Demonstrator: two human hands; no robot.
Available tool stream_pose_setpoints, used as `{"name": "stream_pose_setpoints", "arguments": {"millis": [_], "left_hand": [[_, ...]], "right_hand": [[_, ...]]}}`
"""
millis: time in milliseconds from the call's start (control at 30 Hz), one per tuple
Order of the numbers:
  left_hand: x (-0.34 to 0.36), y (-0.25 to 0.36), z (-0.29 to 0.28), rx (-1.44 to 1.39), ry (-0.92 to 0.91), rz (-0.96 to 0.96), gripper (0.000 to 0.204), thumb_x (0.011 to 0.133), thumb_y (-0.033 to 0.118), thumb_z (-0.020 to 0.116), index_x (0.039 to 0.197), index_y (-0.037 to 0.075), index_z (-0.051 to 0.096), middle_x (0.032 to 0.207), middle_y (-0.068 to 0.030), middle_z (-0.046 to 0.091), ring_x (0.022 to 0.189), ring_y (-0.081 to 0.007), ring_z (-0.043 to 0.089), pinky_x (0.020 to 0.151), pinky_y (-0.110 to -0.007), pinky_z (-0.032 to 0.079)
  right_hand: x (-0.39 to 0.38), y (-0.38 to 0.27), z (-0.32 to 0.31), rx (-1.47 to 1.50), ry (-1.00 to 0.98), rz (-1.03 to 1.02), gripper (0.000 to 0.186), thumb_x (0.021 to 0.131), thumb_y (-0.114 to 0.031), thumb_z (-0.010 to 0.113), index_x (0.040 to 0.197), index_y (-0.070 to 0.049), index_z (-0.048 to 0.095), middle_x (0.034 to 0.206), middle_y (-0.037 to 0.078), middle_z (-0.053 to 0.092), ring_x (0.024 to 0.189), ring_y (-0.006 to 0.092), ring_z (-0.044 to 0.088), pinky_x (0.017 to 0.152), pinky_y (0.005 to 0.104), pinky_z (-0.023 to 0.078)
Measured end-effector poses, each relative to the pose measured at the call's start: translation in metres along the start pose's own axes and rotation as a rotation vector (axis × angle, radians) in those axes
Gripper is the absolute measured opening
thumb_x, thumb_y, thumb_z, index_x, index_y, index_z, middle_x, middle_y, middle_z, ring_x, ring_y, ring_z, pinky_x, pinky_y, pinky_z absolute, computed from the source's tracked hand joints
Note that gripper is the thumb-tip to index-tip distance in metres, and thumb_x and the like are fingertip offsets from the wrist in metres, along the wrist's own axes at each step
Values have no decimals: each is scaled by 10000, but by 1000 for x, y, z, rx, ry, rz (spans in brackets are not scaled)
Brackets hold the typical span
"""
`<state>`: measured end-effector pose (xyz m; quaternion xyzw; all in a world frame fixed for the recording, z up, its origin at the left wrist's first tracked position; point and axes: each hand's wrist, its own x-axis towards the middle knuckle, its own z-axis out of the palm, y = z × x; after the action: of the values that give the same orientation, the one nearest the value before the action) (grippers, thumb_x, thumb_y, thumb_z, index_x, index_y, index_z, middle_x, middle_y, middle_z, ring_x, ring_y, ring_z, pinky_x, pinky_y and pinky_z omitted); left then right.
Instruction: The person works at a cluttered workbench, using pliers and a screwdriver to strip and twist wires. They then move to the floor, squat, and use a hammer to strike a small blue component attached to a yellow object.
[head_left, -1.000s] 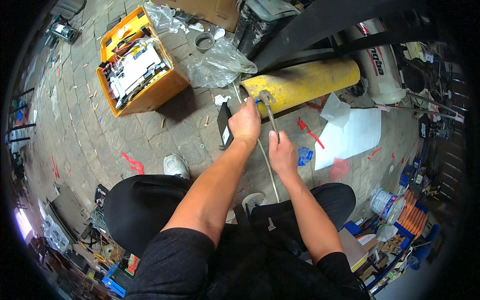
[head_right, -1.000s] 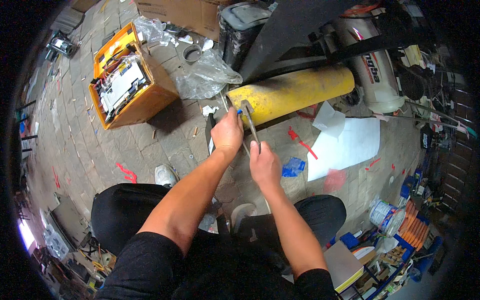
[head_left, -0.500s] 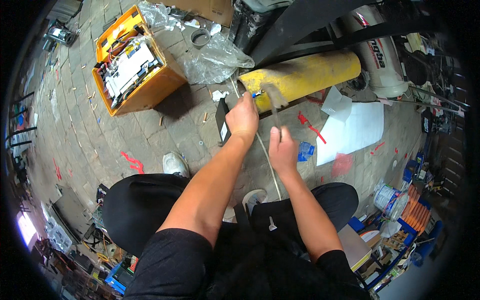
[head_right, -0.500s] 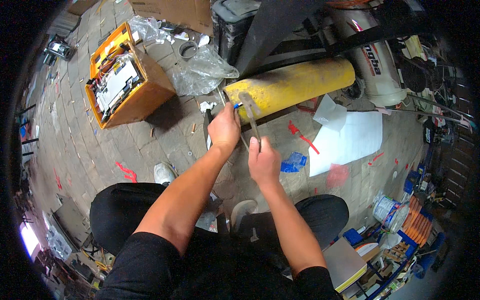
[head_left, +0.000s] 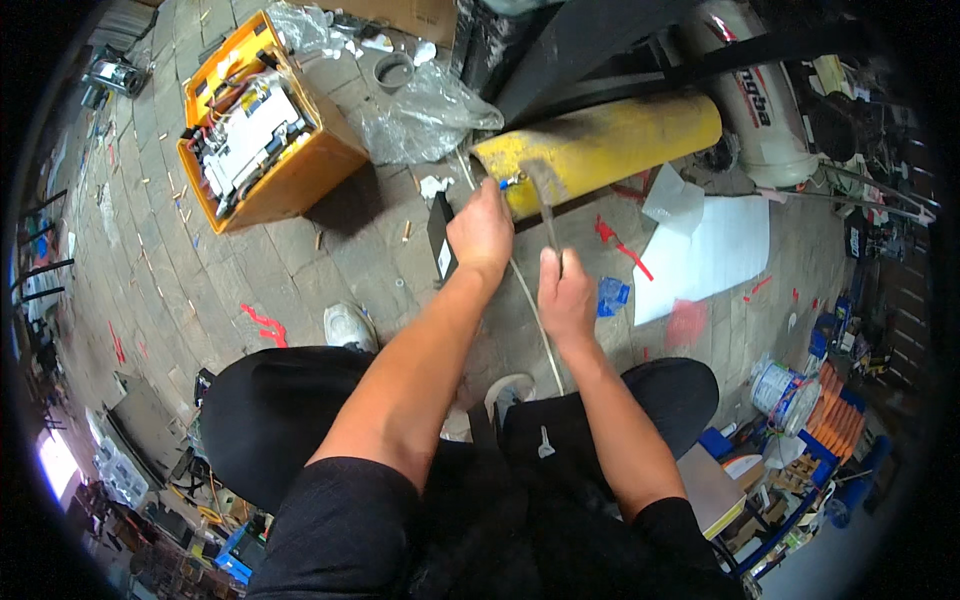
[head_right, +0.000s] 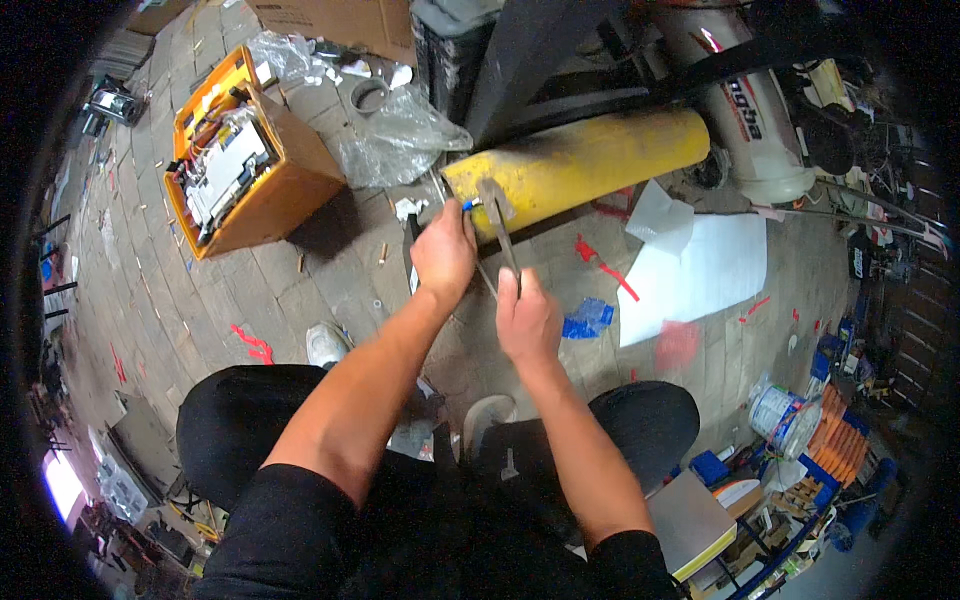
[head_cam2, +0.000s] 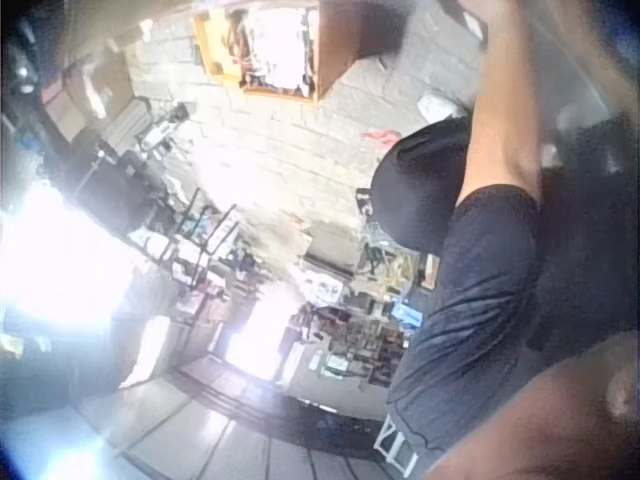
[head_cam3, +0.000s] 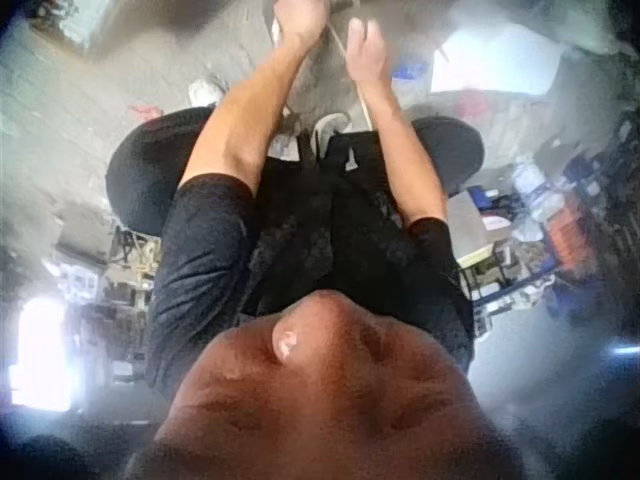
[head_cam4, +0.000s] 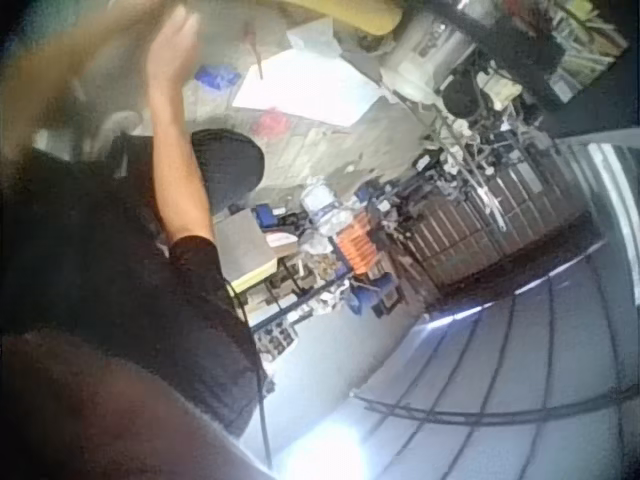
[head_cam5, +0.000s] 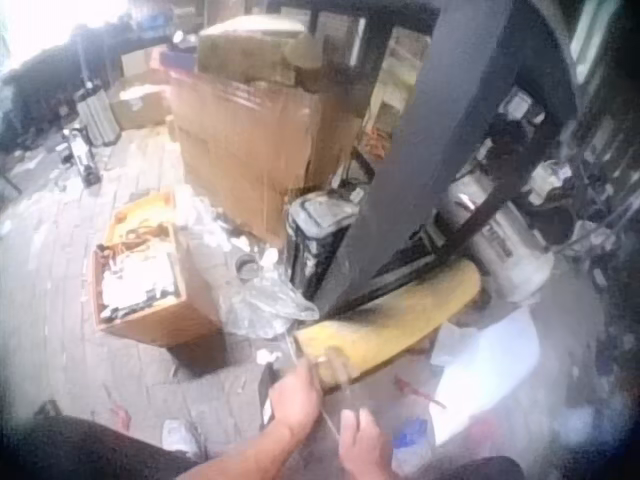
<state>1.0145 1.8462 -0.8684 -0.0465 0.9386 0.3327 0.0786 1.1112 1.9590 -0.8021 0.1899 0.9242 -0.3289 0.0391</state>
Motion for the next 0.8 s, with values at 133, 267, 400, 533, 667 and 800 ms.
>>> {"name": "stream_pose_setpoints", "arguments": {"millis": [133, 267, 400, 533, 667, 800], "left_hand": [[1, 3, 1, 1, -14, -13, 153, 1024, 248, 553, 1033, 96, 540, 955, -176, 726, 848, -446, 708, 715, -572, 558], [-2, 2, 2, 11, -57, -17, 156, 1021, 249, 559, 1046, 97, 537, 955, -178, 725, 848, -450, 707, 724, -580, 556], [-1, -1, 0, 9, -58, -39, 165, 1017, 250, 568, 1069, 97, 534, 976, -187, 729, 856, -448, 710, 726, -579, 555], [2, 4, 1, 10, -51, -7, 161, 1015, 247, 572, 1057, 96, 535, 976, -185, 731, 861, -446, 710, 732, -572, 556], [4, 0, -1, -13, -12, -15, 150, 1006, 238, 581, 1043, 100, 537, 963, -185, 726, 862, -451, 707, 739, -575, 558], [1, 5, 1, 4, -54, -22, 152, 1009, 239, 580, 1046, 98, 535, 954, -183, 724, 851, -454, 703, 730, -582, 553]], "right_hand": [[1, 16, 12, -72, -14, -19, 333, 1063, -341, 563, 932, -36, 596, 787, 262, 676, 747, 503, 652, 648, 568, 495], [-2, 15, 7, -95, 39, -22, 316, 1063, -320, 567, 928, -36, 596, 788, 258, 676, 736, 504, 646, 643, 562, 496], [8, -8, -2, 107, 175, -139, 349, 1055, -350, 564, 918, -32, 600, 776, 275, 672, 739, 517, 648, 658, 589, 494], [3, 28, 13, -168, 3, -1, 294, 1050, -298, 583, 926, -34, 621, 766, 264, 678, 727, 506, 654, 635, 568, 500], [10, -22, -14, 134, 140, -119, 359, 1051, -366, 562, 933, -33, 627, 773, 280, 683, 750, 514, 657, 655, 595, 503], [0, 25, 17, -208, -26, 26, 310, 1056, -310, 575, 910, -38, 607, 738, 247, 665, 705, 508, 643, 617, 569, 488]]}}
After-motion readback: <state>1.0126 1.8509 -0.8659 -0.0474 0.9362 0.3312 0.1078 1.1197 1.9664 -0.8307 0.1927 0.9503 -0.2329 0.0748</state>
